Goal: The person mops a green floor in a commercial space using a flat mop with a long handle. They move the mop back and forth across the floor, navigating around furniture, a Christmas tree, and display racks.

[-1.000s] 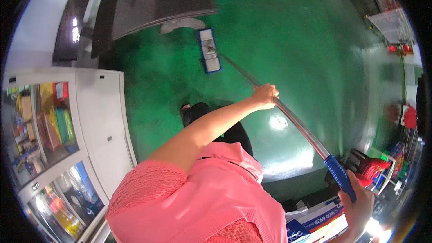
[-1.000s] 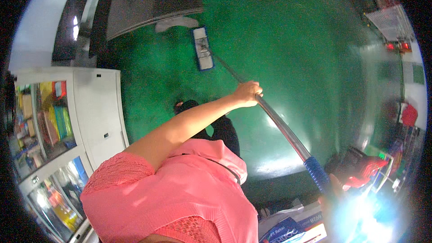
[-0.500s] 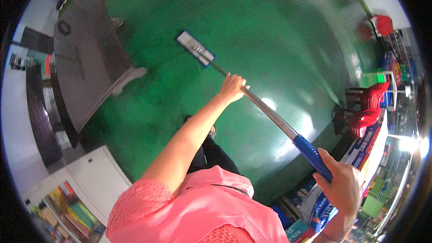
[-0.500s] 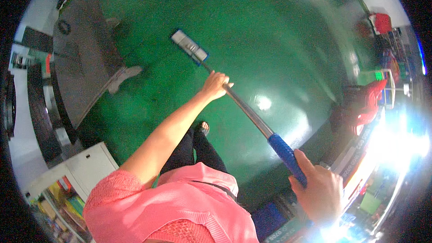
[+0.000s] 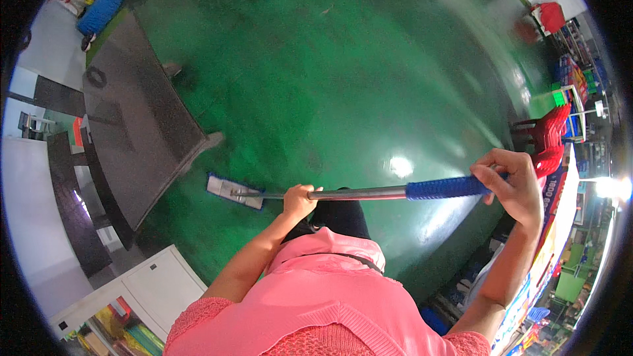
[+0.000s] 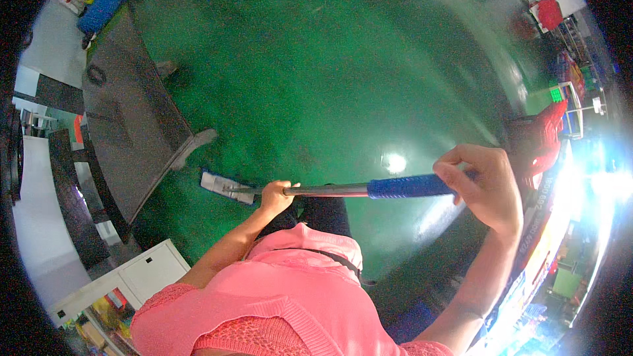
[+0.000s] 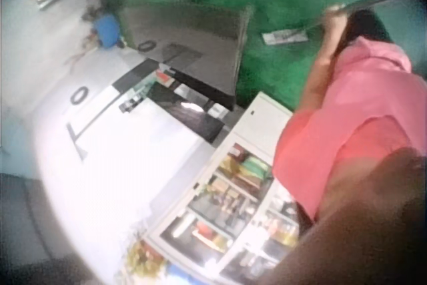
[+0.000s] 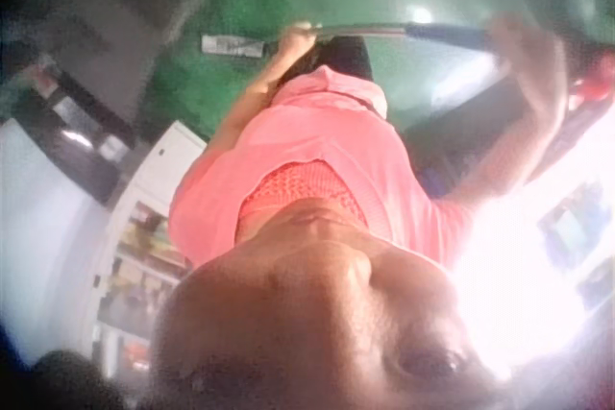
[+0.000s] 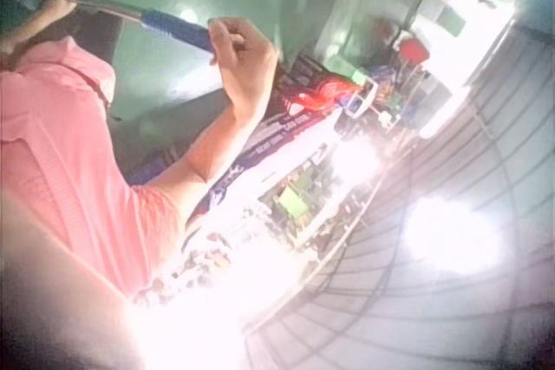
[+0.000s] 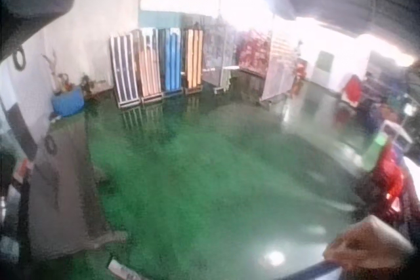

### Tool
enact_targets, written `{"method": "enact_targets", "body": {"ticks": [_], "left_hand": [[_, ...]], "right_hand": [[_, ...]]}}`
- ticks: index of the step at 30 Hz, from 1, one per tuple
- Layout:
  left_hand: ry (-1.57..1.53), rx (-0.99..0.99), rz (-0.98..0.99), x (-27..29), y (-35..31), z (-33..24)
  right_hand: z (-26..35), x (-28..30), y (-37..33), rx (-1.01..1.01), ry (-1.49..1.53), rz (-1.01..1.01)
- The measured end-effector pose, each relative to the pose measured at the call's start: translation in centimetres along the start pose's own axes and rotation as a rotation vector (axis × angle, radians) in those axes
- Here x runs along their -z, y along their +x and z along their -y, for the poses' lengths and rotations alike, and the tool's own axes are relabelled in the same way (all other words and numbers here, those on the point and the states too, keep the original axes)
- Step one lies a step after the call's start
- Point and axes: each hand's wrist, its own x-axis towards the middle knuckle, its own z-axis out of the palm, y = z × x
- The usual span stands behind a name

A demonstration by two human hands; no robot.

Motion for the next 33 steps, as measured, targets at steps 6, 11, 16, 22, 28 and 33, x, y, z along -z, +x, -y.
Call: {"method": "enact_targets", "body": {"ticks": [6, 11, 16, 22, 28, 33], "left_hand": [[-0.058, -0.007, 0.026, -3.1, 8.6, -0.9], [-0.148, 0.109, 0.061, -5.9, 15.3, -1.7], [0.032, 0.143, -0.046, -5.1, 26.4, -7.5], [0.107, 0.110, -0.175, -2.3, 39.9, -8.3], [0.255, 0.113, -0.311, -2.3, 57.7, -5.1], [0.258, 0.172, -0.108, -0.2, 74.5, -3.4]], "right_hand": [[-7.0, 0.7, 10.6, 0.401, 0.626, -0.383], [-10.4, 2.8, 19.1, 0.587, 1.145, -0.166], [-9.4, 10.0, 27.0, 0.760, 1.110, -0.069], [-6.1, 14.6, 34.4, 0.919, 1.033, -0.015], [-3.7, 17.6, 48.2, 0.962, 0.880, -0.087], [-0.2, 20.1, 60.5, 0.827, 0.938, -0.180]]}}
